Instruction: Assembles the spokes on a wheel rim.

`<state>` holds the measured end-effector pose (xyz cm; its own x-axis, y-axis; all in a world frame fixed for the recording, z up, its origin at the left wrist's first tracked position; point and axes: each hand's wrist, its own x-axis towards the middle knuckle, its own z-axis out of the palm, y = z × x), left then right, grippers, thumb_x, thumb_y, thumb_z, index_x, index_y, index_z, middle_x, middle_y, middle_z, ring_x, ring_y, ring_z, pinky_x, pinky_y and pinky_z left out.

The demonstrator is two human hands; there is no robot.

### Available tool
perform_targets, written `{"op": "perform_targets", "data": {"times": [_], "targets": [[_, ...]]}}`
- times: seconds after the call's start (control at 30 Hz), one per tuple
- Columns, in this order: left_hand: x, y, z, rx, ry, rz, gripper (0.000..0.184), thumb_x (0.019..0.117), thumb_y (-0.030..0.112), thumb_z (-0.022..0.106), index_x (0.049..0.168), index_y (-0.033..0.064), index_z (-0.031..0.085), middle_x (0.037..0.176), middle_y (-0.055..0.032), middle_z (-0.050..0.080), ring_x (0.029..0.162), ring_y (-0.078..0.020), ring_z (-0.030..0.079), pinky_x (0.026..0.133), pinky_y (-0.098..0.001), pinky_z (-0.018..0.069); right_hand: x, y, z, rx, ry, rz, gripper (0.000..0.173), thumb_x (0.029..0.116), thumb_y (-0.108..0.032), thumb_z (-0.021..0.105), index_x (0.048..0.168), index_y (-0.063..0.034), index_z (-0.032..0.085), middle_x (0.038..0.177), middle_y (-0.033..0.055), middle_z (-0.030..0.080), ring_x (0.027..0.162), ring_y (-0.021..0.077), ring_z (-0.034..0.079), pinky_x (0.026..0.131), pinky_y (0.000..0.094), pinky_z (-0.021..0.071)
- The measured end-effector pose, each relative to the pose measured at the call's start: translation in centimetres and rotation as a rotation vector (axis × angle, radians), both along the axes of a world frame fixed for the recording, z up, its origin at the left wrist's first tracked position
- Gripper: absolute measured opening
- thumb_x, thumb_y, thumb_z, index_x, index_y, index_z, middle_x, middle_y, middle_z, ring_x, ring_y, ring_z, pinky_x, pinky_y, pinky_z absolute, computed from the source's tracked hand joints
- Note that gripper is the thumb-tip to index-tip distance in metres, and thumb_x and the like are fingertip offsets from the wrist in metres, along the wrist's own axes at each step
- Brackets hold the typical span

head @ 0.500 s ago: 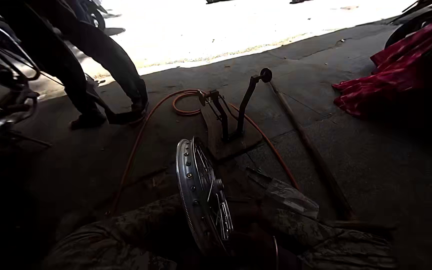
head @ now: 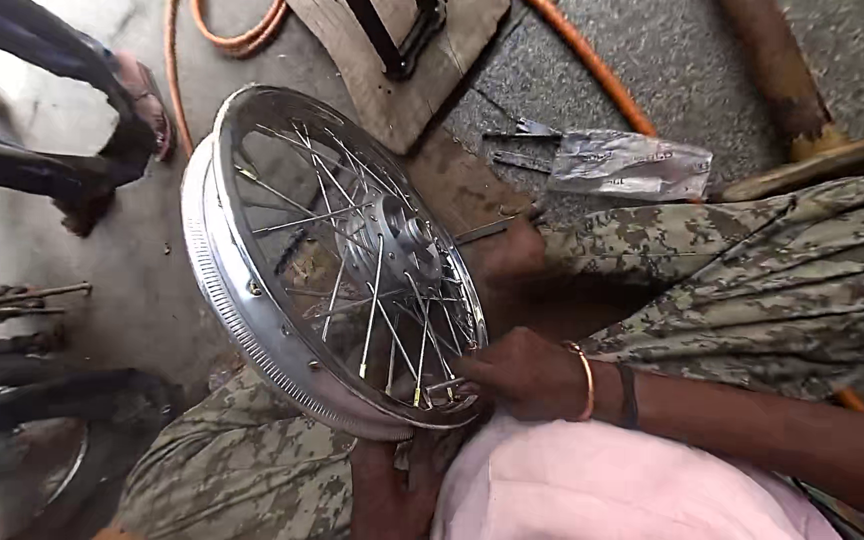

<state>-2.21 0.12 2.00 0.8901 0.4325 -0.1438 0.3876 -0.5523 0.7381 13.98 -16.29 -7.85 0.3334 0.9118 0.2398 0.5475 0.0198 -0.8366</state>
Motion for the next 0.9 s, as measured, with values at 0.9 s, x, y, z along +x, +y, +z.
{"op": "perform_targets", "data": {"times": [0.9], "targets": [[5.4,-2.2,3.8,-0.053,0.352,-0.108,0.034,0.0957,0.012,0.064,0.119,-0.0127,0.062,0.113,-0.0177,0.071,0.109,-0.0113,0.068,0.099,-0.0280,0.0545,7.5,2.3,10.5,0.133,-0.235,0.316,0.023,0.0982,-0.008,0.054,0.079,-0.0079,0.068,0.071,0.0047,0.057,0.061,0.0187,0.057,0.052,0.0344,0.0434]]}}
